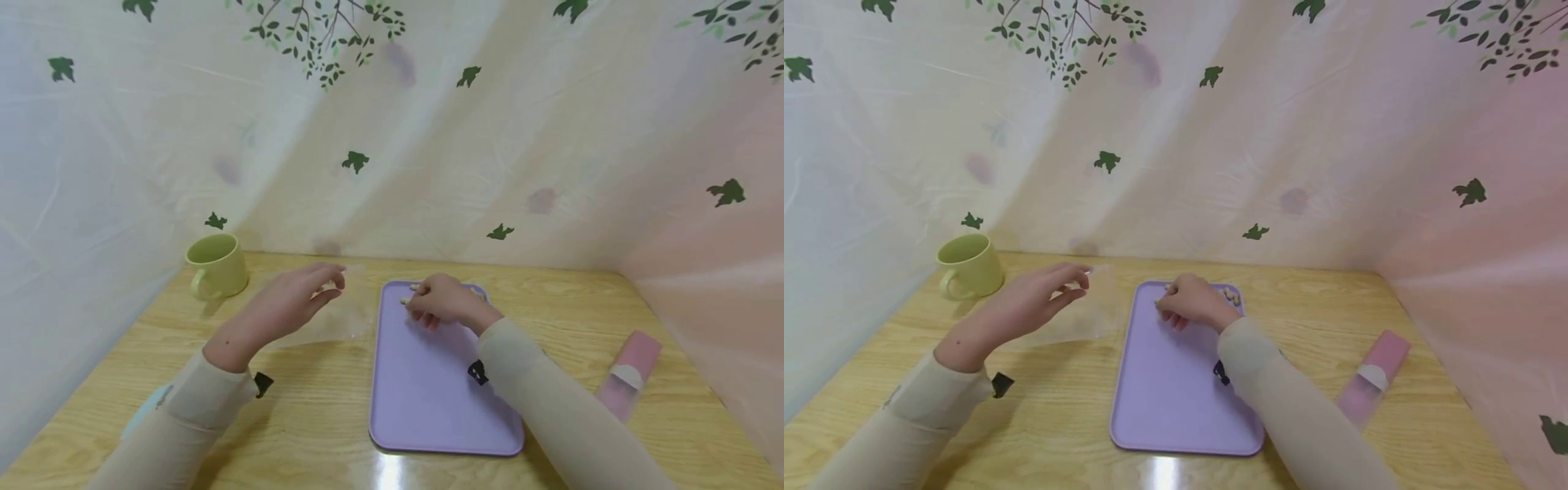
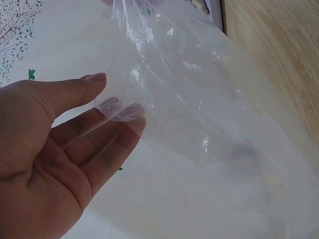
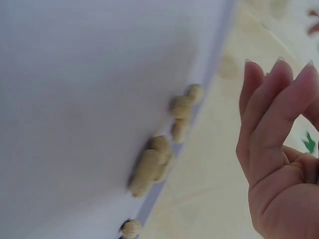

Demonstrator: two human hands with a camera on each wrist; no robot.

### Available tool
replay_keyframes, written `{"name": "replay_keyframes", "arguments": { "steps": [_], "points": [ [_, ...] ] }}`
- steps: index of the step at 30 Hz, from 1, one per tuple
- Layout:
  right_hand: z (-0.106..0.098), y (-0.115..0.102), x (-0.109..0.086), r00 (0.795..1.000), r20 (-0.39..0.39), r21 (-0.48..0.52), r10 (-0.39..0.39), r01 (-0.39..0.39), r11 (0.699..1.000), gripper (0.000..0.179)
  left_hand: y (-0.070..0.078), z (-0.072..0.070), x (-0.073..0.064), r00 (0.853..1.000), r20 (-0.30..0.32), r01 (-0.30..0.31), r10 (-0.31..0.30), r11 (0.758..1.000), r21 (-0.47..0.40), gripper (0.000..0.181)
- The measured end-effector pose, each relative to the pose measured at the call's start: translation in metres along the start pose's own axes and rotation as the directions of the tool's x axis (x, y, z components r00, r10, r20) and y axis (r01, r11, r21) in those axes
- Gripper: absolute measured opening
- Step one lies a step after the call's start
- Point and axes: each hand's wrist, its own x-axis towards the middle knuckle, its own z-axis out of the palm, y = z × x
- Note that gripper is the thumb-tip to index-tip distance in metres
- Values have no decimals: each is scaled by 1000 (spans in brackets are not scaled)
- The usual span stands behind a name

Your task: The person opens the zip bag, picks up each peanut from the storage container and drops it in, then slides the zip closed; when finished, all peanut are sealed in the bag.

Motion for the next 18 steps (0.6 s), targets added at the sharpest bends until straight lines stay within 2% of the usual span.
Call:
{"name": "replay_keyframes", "arguments": {
  "steps": [3, 8, 12, 18],
  "points": [
    [-8, -4, -5, 1000, 0, 134, -11, 10, 991, 23, -1, 0, -1, 1000, -1, -4, 4, 1000, -3, 19],
    [-14, -11, -11, 999, -3, 328, -45, 43, 944, 25, 1, 1, 1, 1000, 9, 2, -2, 1000, -13, 18],
    [-11, -18, -16, 998, -16, 375, -57, 59, 925, 24, 4, 0, 1, 1000, 20, 23, -22, 1000, -20, 17],
    [0, -29, -22, 997, -12, 381, -77, 75, 922, 23, 11, 0, 1, 999, 27, 37, -37, 999, -16, 19]
  ]
}}
